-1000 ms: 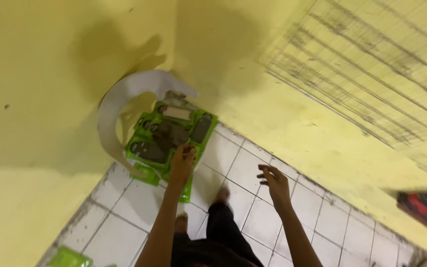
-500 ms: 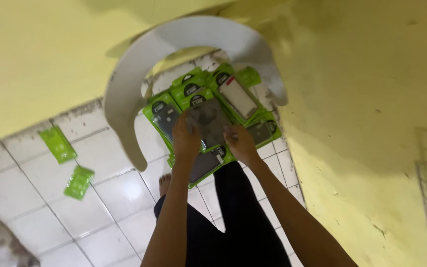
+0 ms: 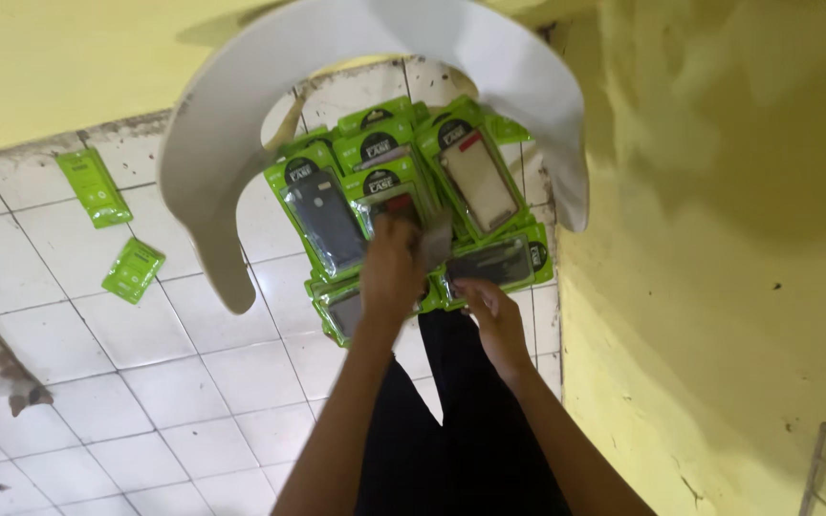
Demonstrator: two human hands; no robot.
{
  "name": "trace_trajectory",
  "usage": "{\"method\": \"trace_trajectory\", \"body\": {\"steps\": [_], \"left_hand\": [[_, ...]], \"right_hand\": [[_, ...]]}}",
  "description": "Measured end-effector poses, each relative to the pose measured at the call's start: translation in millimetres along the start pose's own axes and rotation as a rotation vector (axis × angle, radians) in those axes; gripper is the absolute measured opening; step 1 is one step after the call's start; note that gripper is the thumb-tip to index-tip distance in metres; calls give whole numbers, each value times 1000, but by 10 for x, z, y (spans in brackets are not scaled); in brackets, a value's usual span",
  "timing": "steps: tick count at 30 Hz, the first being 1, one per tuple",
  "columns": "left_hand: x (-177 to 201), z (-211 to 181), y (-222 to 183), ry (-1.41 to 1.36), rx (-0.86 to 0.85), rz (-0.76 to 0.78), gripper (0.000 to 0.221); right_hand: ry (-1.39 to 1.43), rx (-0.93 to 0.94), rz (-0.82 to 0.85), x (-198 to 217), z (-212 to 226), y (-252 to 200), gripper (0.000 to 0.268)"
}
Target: The person picks up packaged phone cases from a white plastic chair, wipes them with a cloth, and hangs them on a wall-mounted wire grid. The person repeats this process for multiple cases, moving between the chair and the wall display.
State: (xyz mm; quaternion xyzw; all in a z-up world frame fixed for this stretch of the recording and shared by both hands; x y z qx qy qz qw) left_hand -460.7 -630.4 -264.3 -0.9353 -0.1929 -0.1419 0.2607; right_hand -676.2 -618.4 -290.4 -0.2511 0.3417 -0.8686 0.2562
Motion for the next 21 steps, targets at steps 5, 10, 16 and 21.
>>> {"method": "trace_trajectory", "body": {"steps": [5, 10, 16, 21], "left_hand": [[-319, -800, -1001, -68, -194, 196, 28], [-257, -613, -1085, -454, -122, 117, 30], [65, 686, -254, -73, 212, -360, 82], [-167, 1081, -79, 75, 295, -302, 95]], "right_hand": [[1004, -348, 265, -127, -101, -175, 64], [750, -303, 112, 387, -14, 72, 49], [715, -268, -36, 941, -18, -63, 47], [730, -282, -44, 1028, -286, -285, 48]]}}
Point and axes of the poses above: each hand's wrist, its own y-axis towards the middle knuckle, its own x-axis out of the back of the hand, z = x × y, the point moved 9 cm from there along y, towards the middle knuckle, and after that the axes turned 15 degrees about -y, right-handed, at the moved point
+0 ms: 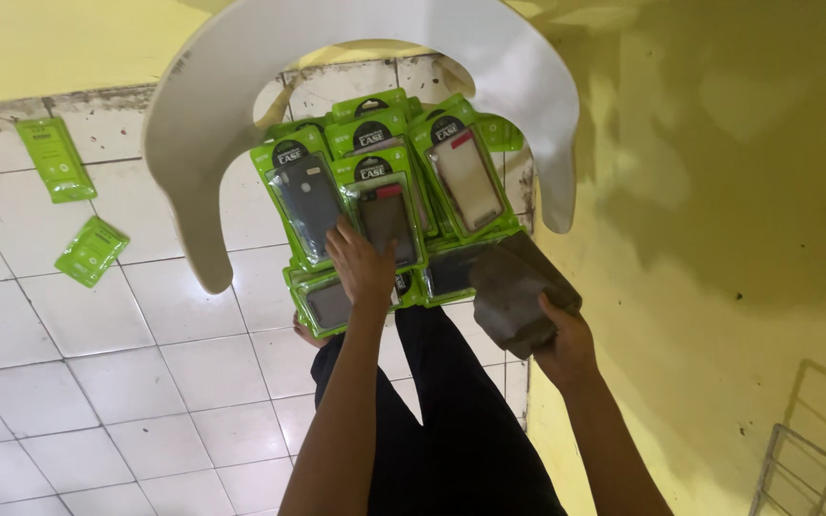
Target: The person picks up packaged phone cases from a white plastic chair, wipes them with a cloth, and hangs them on a wall-mounted wire grid. The person repeats this process for multiple cases, moving between the chair and the wall display.
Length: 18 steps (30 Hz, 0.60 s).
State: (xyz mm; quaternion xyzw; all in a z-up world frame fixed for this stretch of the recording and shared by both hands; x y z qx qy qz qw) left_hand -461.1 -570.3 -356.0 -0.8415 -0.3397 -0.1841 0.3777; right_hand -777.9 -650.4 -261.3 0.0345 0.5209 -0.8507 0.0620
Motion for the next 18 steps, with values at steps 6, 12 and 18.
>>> {"method": "trace_trajectory", "body": {"steps": [6, 12, 18], "left_hand": [[-55, -82, -27, -178, -120, -8, 93], [108, -273, -180, -333, -27, 171, 65], [885, -808, -929, -781, 19, 478, 83]], "right_hand": [[11, -21, -63, 132, -262, -67, 53], [-20, 42, -17, -21, -192, -415, 54], [-343, 334, -113, -516, 337, -1444, 55]]}}
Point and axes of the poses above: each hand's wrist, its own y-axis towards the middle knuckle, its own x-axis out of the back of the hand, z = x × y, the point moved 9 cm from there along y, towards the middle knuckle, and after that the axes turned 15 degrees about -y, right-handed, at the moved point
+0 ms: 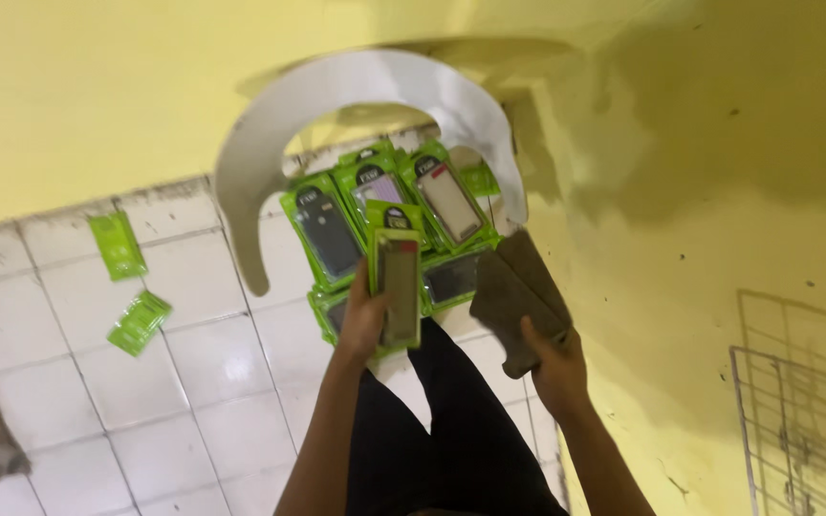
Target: The person picks up packaged phone cases from a white plastic chair, wipes them with a cloth, and hangs them on a wall-mounted wire grid. The person repeats this process for multiple cases, moving between the chair and the wall display.
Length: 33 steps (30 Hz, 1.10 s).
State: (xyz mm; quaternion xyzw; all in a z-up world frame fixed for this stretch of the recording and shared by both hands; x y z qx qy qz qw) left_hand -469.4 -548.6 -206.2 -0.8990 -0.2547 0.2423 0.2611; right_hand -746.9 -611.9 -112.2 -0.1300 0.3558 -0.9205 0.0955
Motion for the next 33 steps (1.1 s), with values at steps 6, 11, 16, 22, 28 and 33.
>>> {"method": "trace_trajectory", "body": {"steps": [6, 11, 16, 22, 28, 33], "left_hand": [[-553, -979, -1595, -709, 97, 356, 67], [-76, -1672, -2459, -859, 24, 185, 71], [433, -2153, -2790, -899, -174, 179, 62], [1011, -2350, -2997, -879, -411, 60, 61], [1102, -2119, -2949, -678, -332, 5, 56], [404, -1639, -2993, -683, -336, 325, 70]], "right_hand": [[-904, 1220, -159, -1412, 1770, -1875, 68], [-1143, 1323, 12, -2153, 1888, -3036, 64], [-1133, 1406, 210, -2306, 1323, -3713, 71], [-782, 1086, 213, -2014, 984, -3105, 47], [316, 416, 431, -1741, 854, -2714, 56], [-512, 1160, 140, -2118, 1007, -3502, 58]]}}
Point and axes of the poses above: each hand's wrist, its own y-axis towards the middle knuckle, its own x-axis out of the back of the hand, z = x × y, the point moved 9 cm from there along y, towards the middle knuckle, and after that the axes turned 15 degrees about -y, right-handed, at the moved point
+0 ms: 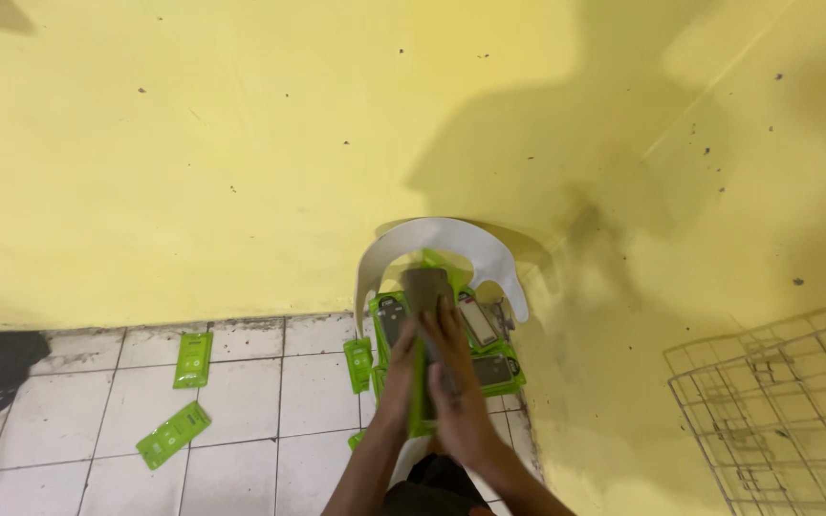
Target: The person picks up packaged phone cases from a white plastic chair, wipes them with a cloth, and hangs them on a wall-mounted wire grid. The person repeats this process for multiple cases, moving between the chair and the wall display.
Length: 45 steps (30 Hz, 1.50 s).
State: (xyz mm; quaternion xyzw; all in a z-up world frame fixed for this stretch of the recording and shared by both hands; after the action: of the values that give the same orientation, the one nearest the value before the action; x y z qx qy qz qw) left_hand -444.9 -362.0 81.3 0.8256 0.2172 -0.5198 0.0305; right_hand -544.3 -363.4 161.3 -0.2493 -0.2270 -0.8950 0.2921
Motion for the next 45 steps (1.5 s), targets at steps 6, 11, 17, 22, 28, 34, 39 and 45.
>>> {"method": "trace_trajectory", "body": {"steps": [6, 11, 17, 22, 28, 34, 39, 45], "left_hand": [[151, -122, -209, -542, 145, 154, 76], [-75, -319, -351, -602, 113, 275, 65], [-366, -289, -319, -497, 70, 148, 59], [-34, -246, -255, -446, 34, -34, 64], [666, -237, 120, -566, -41, -182, 61], [665, -611, 85, -381, -275, -204, 62], [495, -821, -40, -65, -442, -341, 69], [1177, -422, 196, -246, -157, -312, 46]], "right_hand": [[490, -361, 13, 144, -245, 94, 55], [480, -748, -100, 546, -382, 234, 60], [-736, 221, 19, -149, 710, 545, 56], [-509, 152, 225, -402, 608, 471, 55], [-474, 156, 370, -594, 828, 131, 53], [-406, 186, 353, -546, 1034, -91, 62], [-164, -300, 325, -597, 157, -24, 54], [119, -365, -23, -285, -838, 132, 34]]}}
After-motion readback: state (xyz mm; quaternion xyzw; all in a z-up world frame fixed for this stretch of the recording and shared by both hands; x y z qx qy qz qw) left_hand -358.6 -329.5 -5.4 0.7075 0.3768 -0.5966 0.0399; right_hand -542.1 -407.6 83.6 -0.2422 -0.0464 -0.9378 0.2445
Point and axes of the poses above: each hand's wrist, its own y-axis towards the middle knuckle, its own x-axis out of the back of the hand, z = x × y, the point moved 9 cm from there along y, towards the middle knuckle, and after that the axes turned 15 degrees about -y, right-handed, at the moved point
